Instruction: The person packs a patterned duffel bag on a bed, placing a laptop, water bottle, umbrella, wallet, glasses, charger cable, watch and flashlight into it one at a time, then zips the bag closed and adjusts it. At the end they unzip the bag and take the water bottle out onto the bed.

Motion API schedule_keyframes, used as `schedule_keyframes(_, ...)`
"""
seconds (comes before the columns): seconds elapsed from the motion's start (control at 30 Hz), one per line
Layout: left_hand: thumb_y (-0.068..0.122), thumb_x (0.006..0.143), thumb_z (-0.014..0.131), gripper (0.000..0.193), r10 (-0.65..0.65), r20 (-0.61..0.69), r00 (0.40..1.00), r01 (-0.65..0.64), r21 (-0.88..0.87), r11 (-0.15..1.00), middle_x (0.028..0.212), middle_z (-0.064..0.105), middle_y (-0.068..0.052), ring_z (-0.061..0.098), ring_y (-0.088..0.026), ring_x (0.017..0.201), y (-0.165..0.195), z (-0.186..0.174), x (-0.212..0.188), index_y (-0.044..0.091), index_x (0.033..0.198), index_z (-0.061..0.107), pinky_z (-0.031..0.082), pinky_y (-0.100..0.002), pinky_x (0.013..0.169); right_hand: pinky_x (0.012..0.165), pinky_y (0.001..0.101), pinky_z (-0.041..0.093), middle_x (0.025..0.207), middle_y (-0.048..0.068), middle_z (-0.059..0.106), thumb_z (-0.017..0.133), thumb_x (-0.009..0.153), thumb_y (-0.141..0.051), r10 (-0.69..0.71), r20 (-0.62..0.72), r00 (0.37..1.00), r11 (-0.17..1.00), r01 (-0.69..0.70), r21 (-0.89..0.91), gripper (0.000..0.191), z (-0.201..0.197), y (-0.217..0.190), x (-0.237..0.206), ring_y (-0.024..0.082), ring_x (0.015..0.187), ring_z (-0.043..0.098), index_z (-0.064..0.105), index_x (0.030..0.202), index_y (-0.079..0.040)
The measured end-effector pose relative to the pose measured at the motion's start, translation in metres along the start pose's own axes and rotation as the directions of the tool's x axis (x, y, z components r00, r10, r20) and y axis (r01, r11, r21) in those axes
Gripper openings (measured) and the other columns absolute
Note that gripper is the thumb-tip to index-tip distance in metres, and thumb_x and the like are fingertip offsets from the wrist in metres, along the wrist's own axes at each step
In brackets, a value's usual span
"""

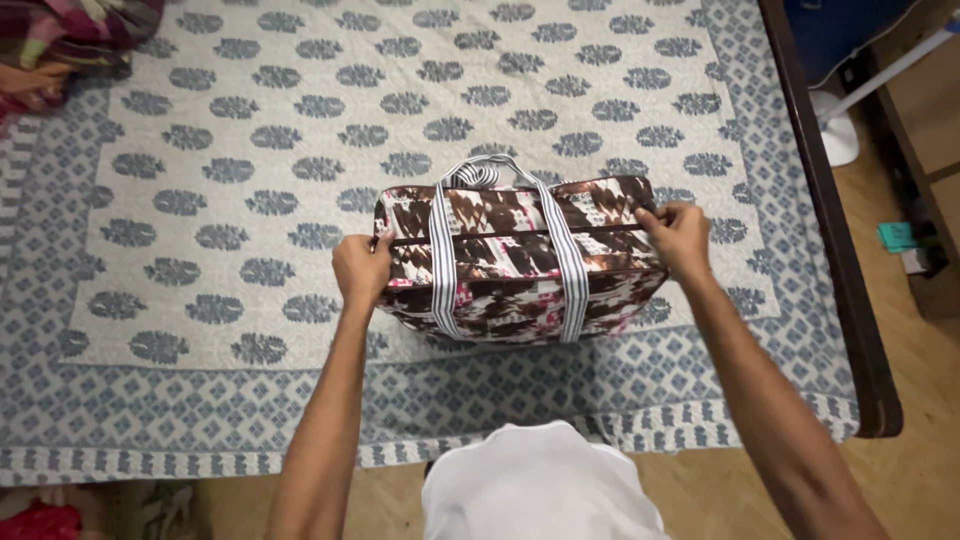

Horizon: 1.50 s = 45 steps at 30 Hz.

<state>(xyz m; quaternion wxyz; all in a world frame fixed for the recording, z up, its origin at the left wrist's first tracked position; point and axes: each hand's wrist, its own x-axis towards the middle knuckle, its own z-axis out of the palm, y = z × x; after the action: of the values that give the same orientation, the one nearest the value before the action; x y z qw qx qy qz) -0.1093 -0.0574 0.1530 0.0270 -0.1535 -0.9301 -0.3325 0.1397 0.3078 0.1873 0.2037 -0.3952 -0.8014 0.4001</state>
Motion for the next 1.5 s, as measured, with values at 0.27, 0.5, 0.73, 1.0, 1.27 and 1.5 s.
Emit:
schedule_keyframes(0.27,0.044,0.084,0.084,0.055,-0.162,0.221,0.962,0.144,0.096,0.985,0.067,0.070,-0.024,0.072,-0.036,0.062,0.069,-0.072,0.084,-0.005,0.066,0.069,0.054,-0.047,0.062,0.050,0.0332,0.044,0.079,0.011,0.069,0.079,0.091,-0.025,0.275,0.118,0.954,0.955,-0.257,-0.149,0.024,-0.048,-0.097,0.051,0.016,0.059,0.055,0.073,0.089,-0.002)
schedule_keyframes(0.5,0.041,0.077,0.091,0.052,-0.013,0.056,0.998,0.007,0.102,0.995,0.080,0.070,-0.028,0.073,-0.039,0.076,0.113,-0.111,0.114,-0.007,0.075,0.073,0.055,-0.048,0.070,0.053,0.0324,0.047,0.075,0.011,0.069,0.085,0.087,-0.020,0.047,0.120,0.992,0.991,-0.031,-0.128,0.027,-0.063,-0.154,0.062,0.015,0.059,0.060,0.071,0.087,0.003)
schedule_keyframes(0.73,0.043,0.088,0.084,0.047,0.001,-0.118,0.993,0.001,0.020,1.000,0.073,0.069,-0.025,0.069,-0.041,0.068,0.095,-0.100,0.096,-0.002,0.078,0.076,0.052,-0.050,0.066,0.048,0.0306,0.040,0.070,0.008,0.067,0.083,0.093,-0.021,-0.159,-0.052,0.986,0.987,0.158,-0.020,0.025,-0.050,-0.140,0.049,0.012,0.057,0.056,0.072,0.082,-0.002)
schedule_keyframes(1.0,0.041,0.094,0.072,0.042,0.049,-0.301,0.953,-0.084,-0.106,0.991,0.065,0.064,-0.025,0.063,-0.044,0.061,0.046,-0.025,0.056,0.001,0.085,0.077,0.046,-0.054,0.060,0.050,0.0332,0.043,0.067,0.008,0.066,0.083,0.094,-0.021,-0.325,-0.229,0.918,0.944,0.328,-0.027,0.029,0.008,-0.077,0.021,0.014,0.055,0.056,0.070,0.079,-0.001)
schedule_keyframes(1.27,0.042,0.096,0.074,0.046,-0.040,-0.156,0.987,0.031,-0.061,0.998,0.077,0.068,-0.026,0.067,-0.045,0.072,0.012,0.007,0.036,-0.002,0.084,0.076,0.051,-0.052,0.067,0.053,0.0340,0.045,0.064,0.011,0.064,0.081,0.096,-0.026,-0.268,-0.117,0.956,0.963,0.266,-0.030,0.037,0.035,-0.039,0.012,0.017,0.056,0.059,0.064,0.079,0.001)
schedule_keyframes(1.5,0.045,0.091,0.076,0.043,-0.219,0.177,0.960,0.214,0.049,0.976,0.089,0.074,-0.024,0.074,-0.042,0.090,0.016,-0.020,0.086,0.002,0.091,0.077,0.056,-0.048,0.084,0.064,0.0331,0.054,0.088,0.014,0.071,0.080,0.098,-0.025,-0.343,-0.049,0.938,0.937,0.338,-0.087,0.029,0.012,-0.049,0.051,0.021,0.073,0.068,0.069,0.095,0.002)
